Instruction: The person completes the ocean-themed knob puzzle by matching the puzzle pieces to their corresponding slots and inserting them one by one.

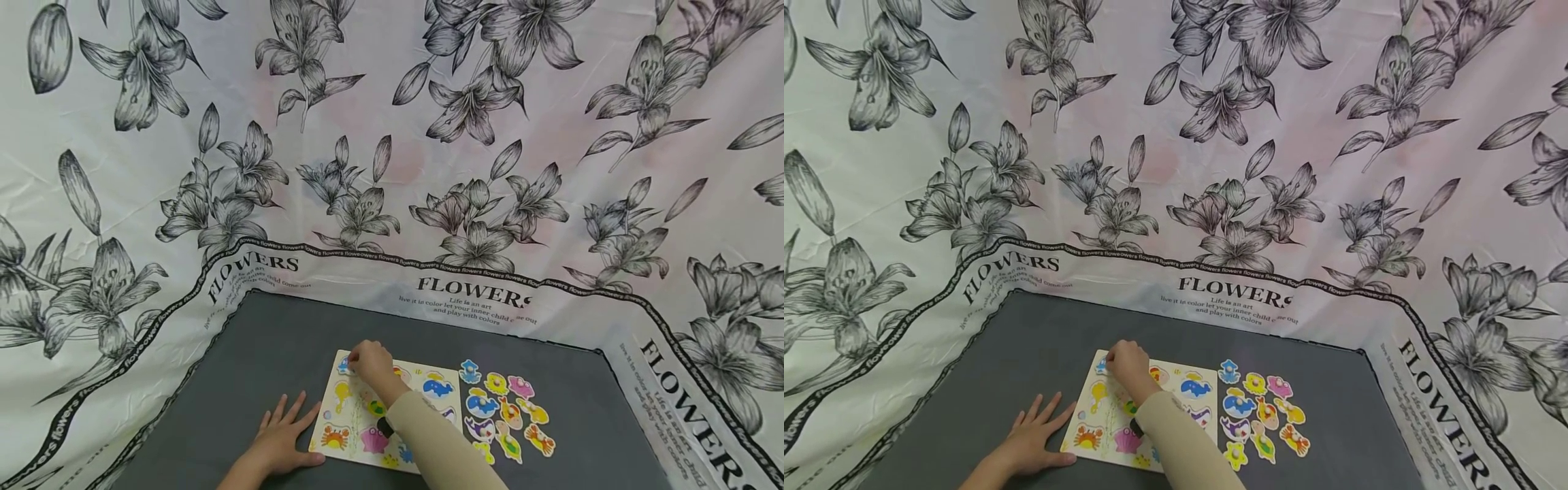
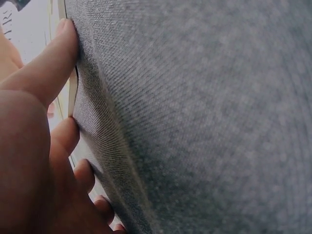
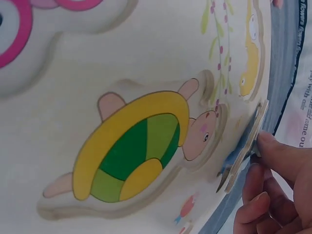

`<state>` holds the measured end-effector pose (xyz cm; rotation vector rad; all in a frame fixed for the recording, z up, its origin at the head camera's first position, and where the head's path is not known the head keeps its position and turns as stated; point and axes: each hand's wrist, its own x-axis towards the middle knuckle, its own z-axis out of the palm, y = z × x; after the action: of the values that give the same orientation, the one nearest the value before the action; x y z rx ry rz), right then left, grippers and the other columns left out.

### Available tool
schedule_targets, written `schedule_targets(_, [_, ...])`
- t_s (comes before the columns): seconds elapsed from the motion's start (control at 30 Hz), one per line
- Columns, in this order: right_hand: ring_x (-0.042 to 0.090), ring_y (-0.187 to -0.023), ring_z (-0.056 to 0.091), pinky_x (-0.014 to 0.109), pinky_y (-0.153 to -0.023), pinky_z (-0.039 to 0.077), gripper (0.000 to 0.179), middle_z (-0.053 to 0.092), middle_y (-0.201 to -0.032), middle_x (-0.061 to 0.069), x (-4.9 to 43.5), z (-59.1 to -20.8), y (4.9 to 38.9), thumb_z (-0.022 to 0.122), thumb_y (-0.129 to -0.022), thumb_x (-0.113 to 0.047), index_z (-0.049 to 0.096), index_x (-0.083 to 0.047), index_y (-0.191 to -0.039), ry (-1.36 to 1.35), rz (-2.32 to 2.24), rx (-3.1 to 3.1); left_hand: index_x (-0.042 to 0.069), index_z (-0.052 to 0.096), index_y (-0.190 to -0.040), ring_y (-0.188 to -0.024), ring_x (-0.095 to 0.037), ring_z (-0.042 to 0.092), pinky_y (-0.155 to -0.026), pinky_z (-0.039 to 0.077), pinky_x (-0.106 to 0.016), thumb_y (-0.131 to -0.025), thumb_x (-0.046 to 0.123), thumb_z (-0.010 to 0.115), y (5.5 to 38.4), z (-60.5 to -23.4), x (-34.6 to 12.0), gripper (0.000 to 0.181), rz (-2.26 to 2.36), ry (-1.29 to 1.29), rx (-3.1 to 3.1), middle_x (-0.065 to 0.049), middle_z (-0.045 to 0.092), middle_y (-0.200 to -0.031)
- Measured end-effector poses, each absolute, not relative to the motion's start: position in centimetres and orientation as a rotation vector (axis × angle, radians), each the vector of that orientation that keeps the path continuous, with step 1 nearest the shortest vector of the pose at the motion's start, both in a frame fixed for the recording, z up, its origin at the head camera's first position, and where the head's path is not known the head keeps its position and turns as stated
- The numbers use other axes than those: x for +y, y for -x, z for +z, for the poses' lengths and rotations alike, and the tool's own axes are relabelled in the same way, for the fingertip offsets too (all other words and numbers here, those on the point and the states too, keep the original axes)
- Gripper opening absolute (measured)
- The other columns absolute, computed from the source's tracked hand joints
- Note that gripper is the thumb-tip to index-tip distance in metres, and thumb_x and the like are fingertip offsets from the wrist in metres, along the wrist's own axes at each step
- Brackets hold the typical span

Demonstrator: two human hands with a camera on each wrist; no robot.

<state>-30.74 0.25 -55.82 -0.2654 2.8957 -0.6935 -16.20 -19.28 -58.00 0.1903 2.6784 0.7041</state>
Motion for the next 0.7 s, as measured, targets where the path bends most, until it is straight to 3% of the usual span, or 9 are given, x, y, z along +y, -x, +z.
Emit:
schedule_targets(0.43, [0.011, -0.073, 0.056, 0.034, -0.074, 0.052, 0.003, 0.07, -0.084, -0.007, 0.9, -58.0, 31.2, 0.08, -0.088, -0.019, 0.08, -0.018, -0.091, 0.307, -0.735, 2.937, 0.024, 0.043, -0.156, -0.153, -0.051, 0.009, -0.116, 0.01, -0.074, -0.072, 0.068, 0.078, 16.1, -58.1, -18.7, 0.101, 0.706, -0.174, 2.658, -0.013, 0.022, -0.168])
schedule_targets(0.7, [0.014, -0.086, 0.064, 0.037, -0.079, 0.056, 0.008, 0.073, -0.094, -0.004, 0.9, -57.7, 31.0, 0.078, -0.09, -0.017, 0.08, -0.017, -0.098, 0.364, -0.825, 2.899, 0.024, 0.04, -0.157, -0.153, -0.05, 0.005, -0.116, 0.007, -0.074, -0.072, 0.07, 0.077, 16.2, -57.9, -19.2, 0.103, 0.727, -0.169, 2.625, -0.014, 0.019, -0.169])
